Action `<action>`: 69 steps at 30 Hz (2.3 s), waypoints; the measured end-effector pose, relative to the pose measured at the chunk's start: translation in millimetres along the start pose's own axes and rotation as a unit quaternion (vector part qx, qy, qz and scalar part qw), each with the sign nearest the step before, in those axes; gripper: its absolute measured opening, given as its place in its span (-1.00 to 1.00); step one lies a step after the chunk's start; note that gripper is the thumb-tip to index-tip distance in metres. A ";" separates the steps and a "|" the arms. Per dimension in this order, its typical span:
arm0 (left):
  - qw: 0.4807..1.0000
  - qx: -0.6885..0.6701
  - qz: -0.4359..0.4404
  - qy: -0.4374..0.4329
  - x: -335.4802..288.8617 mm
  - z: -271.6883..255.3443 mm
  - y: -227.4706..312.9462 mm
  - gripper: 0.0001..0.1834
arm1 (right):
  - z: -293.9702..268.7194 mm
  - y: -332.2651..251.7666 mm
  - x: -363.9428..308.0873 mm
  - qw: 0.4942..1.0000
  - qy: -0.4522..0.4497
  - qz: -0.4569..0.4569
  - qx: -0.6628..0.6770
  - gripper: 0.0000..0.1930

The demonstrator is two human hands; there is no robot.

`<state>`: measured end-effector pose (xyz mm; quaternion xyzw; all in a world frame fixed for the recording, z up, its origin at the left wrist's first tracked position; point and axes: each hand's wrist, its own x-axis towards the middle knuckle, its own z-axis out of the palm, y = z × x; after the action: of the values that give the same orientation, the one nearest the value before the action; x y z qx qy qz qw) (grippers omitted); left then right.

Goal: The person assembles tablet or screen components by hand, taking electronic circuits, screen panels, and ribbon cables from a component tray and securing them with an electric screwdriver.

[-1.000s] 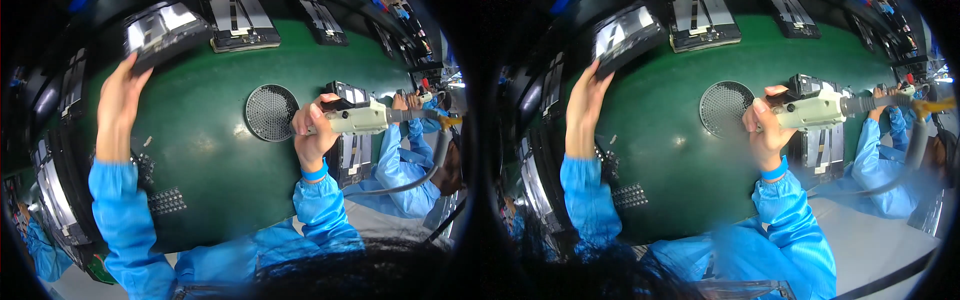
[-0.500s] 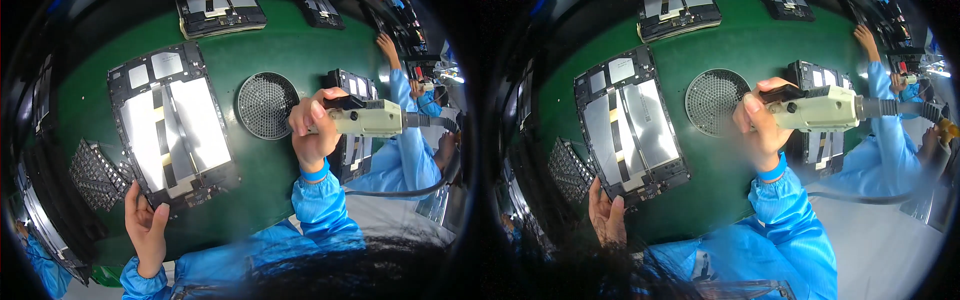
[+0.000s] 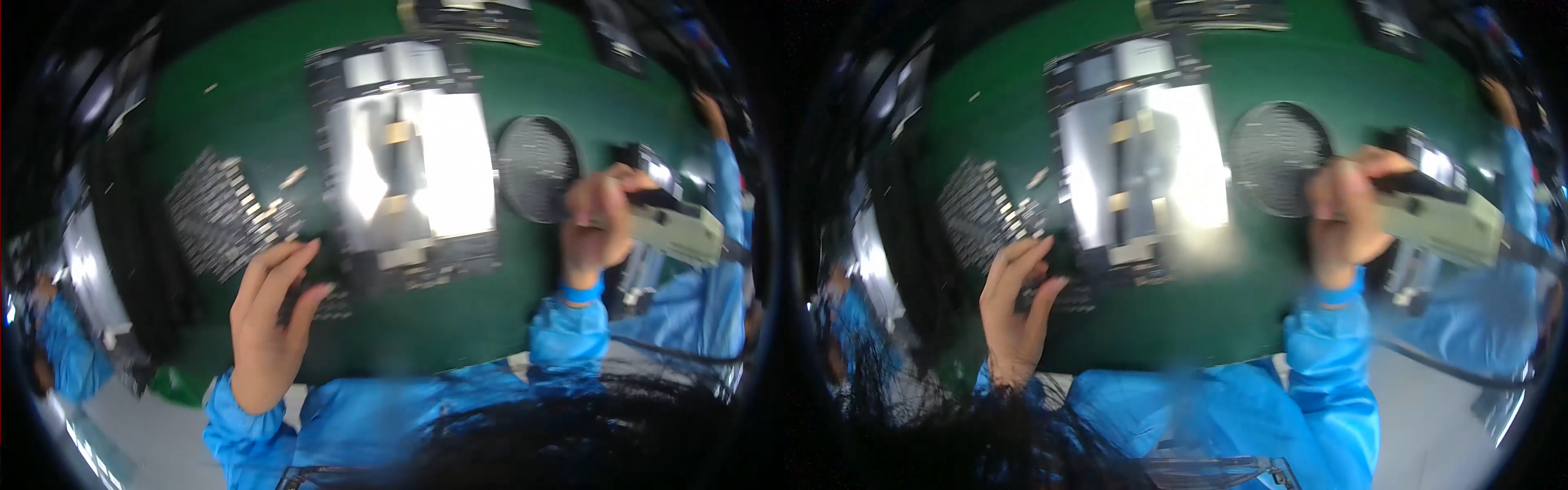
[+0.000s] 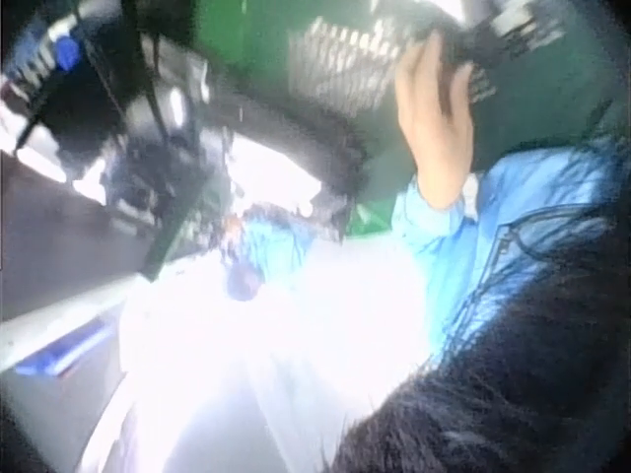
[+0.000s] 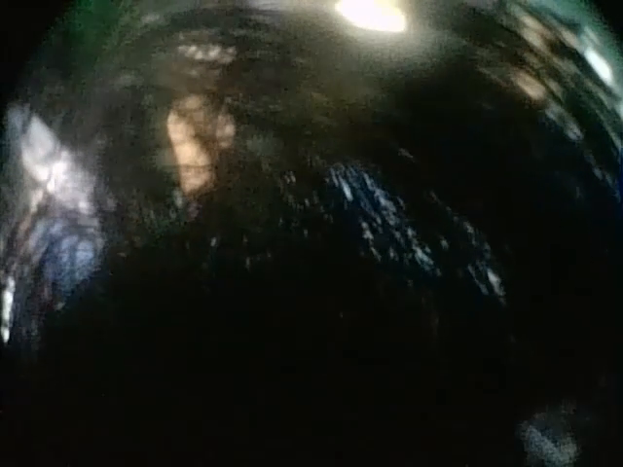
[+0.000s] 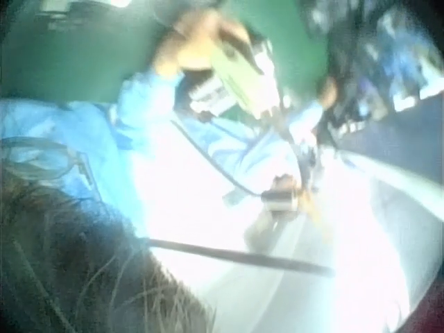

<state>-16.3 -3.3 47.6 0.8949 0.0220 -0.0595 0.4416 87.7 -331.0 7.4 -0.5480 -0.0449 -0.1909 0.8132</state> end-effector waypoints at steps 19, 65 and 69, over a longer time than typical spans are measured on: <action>0.983 0.131 0.129 -0.026 -4.2 -14.9 -36.7 -0.84 | 54.8 -23.3 -27.4 0.992 -0.108 -0.004 0.065 -0.73; 0.935 -0.321 -0.084 -0.126 53.3 0.4 -32.2 -0.57 | 172.4 37.7 -52.7 0.964 -0.263 0.027 -0.026 -0.76; 0.940 -0.310 -0.065 -0.125 51.5 1.6 -32.6 -0.55 | 170.0 35.2 -54.2 0.963 -0.257 0.020 -0.071 -0.75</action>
<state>31.6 14.6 14.4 0.6958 0.0419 -0.1894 0.6915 73.4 -150.9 28.5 -0.6354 -0.2279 -0.0293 0.7372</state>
